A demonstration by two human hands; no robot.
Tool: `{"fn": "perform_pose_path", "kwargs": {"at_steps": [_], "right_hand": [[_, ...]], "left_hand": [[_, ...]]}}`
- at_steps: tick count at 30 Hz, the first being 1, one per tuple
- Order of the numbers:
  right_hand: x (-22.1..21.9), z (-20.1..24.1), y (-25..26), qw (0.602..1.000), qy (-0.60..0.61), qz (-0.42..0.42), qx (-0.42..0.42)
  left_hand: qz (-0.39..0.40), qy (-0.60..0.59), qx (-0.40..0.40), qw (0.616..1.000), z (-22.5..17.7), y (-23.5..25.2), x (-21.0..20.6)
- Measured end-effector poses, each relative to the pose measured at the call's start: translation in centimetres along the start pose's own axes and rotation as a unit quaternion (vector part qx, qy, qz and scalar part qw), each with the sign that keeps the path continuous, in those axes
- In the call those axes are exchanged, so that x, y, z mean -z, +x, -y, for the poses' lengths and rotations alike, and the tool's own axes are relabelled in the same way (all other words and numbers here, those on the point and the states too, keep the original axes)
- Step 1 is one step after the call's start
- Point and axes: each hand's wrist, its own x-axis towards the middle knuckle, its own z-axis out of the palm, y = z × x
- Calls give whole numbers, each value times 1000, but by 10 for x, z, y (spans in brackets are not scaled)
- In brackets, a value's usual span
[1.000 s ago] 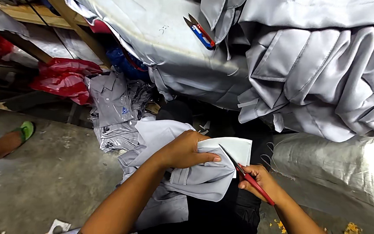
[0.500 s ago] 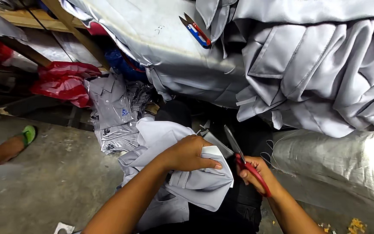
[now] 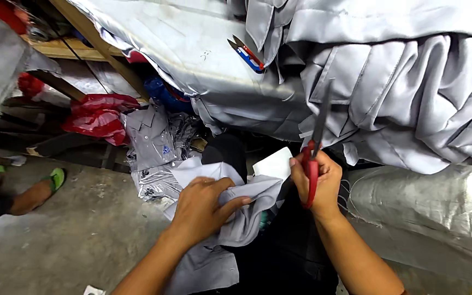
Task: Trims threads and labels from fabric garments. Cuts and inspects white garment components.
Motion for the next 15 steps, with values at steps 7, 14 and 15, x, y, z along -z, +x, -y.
{"fn": "perform_pose_path", "kwargs": {"at_steps": [7, 14, 15], "right_hand": [[-11, 7, -12, 986, 164, -14, 36], [32, 19, -8, 993, 115, 17, 10], [44, 17, -10, 994, 94, 58, -13]], "left_hand": [[-35, -190, 91, 977, -19, 8, -13], [81, -566, 38, 819, -36, 37, -21], [52, -549, 59, 832, -36, 37, -19]]}}
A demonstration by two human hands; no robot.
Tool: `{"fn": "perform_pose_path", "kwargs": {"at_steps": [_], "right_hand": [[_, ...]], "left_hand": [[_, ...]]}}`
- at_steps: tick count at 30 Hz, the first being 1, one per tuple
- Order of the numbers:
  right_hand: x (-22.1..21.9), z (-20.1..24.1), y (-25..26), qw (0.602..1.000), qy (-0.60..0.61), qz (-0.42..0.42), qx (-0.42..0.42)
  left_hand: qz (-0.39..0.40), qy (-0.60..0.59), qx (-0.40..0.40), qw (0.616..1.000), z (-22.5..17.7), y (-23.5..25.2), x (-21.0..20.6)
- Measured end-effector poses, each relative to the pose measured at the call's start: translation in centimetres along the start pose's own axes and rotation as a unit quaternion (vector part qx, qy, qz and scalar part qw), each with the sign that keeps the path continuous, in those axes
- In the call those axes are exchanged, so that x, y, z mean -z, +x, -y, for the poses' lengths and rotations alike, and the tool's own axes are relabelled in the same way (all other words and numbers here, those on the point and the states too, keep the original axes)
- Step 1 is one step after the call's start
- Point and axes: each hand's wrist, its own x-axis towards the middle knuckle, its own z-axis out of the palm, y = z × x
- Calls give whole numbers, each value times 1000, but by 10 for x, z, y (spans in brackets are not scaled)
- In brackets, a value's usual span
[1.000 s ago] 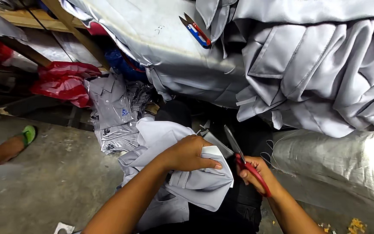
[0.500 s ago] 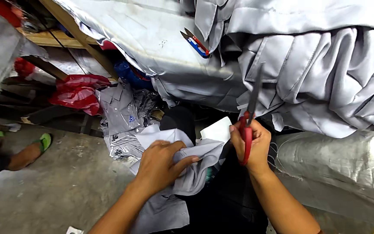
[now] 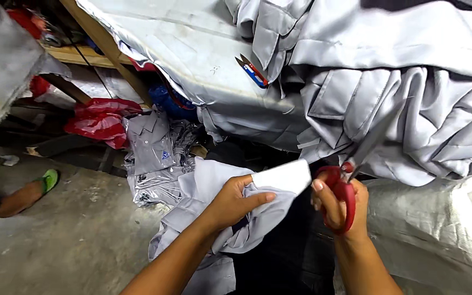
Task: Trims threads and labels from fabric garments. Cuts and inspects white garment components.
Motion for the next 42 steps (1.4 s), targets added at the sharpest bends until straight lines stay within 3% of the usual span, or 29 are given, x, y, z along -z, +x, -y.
{"fn": "perform_pose_path", "kwargs": {"at_steps": [2, 5, 10, 23, 32, 42], "right_hand": [[22, -3, -13, 993, -48, 86, -62], [41, -15, -38, 965, -90, 194, -152], [48, -26, -58, 942, -53, 256, -212], [37, -26, -49, 937, -11, 293, -189], [40, -32, -55, 946, -14, 264, -188], [56, -29, -52, 917, -37, 355, -177]], "left_hand": [[-67, 36, 5, 997, -2, -1, 4], [-100, 38, 1, 994, -1, -4, 9], [-89, 49, -13, 995, 10, -1, 6], [-62, 100, -39, 992, 14, -4, 6], [-22, 99, -7, 995, 12, -4, 11], [84, 117, 23, 989, 10, 1, 18]]}}
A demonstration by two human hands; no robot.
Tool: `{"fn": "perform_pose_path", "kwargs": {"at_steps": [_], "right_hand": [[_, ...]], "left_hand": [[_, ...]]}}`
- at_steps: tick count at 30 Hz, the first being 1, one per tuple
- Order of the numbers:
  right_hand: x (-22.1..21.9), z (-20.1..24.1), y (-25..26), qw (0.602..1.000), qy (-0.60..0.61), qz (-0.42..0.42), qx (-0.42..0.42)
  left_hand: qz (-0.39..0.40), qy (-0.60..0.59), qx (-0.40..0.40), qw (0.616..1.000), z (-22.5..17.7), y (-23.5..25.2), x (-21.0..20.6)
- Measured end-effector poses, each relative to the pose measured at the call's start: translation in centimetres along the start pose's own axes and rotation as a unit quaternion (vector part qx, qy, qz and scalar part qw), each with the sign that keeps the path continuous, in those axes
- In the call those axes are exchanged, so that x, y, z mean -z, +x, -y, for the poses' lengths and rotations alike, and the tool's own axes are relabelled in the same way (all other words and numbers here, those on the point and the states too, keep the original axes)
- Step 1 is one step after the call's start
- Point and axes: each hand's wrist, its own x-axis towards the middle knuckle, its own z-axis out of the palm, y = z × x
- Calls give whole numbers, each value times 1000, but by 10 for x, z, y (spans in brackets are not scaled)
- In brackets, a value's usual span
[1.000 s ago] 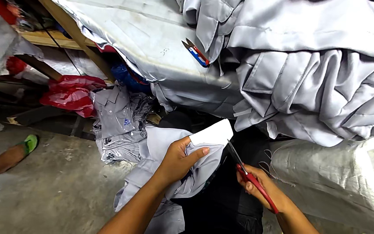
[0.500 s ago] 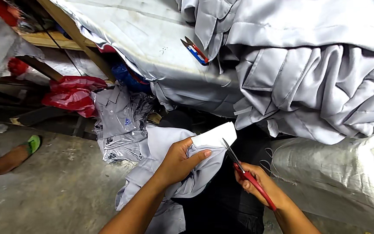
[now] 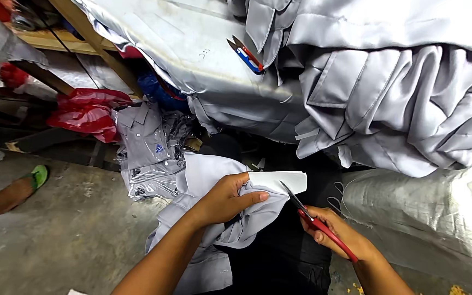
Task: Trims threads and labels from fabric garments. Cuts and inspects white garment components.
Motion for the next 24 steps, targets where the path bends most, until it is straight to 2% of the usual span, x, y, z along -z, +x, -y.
{"fn": "perform_pose_path", "kwargs": {"at_steps": [8, 14, 24], "right_hand": [[5, -1, -5, 999, -10, 32, -7], [8, -1, -5, 999, -36, 41, 2], [5, -4, -12, 999, -30, 20, -25]], "left_hand": [[31, 38, 8, 999, -3, 2, 4], [70, 83, -25, 994, 0, 5, 12], [106, 95, -8, 990, -1, 9, 15]]}}
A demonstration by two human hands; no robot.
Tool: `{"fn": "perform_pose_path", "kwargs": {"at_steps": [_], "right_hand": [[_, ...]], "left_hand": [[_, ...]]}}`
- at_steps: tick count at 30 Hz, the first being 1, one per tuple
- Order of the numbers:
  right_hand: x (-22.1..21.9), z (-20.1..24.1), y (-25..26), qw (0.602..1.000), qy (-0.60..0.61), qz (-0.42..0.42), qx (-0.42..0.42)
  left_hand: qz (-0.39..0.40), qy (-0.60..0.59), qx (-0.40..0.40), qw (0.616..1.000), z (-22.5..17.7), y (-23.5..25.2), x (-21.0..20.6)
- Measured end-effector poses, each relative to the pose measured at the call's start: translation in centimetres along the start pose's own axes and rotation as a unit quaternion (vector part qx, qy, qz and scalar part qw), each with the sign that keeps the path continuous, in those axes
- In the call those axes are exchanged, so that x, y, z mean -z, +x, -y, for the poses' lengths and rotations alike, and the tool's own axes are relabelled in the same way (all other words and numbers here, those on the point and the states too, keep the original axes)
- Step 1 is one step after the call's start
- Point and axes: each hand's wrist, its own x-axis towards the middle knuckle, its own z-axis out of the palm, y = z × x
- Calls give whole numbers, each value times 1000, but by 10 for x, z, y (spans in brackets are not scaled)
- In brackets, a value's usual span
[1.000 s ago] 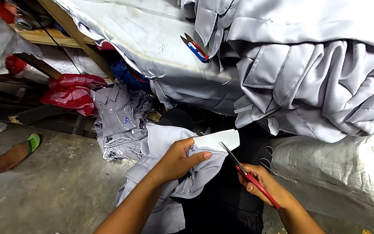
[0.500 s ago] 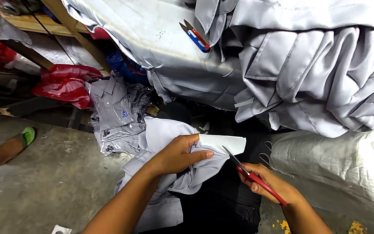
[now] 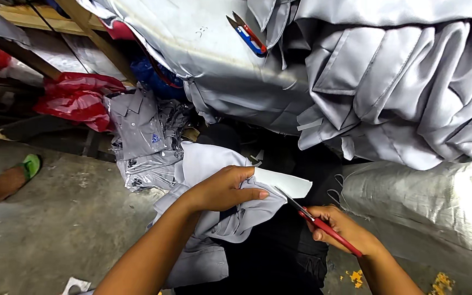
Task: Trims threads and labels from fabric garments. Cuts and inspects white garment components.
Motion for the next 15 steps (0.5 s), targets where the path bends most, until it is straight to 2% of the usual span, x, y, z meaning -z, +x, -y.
{"fn": "perform_pose_path", "kwargs": {"at_steps": [15], "right_hand": [[11, 1, -2, 996, 12, 91, -4]], "left_hand": [[23, 36, -19, 999, 5, 4, -3]]}}
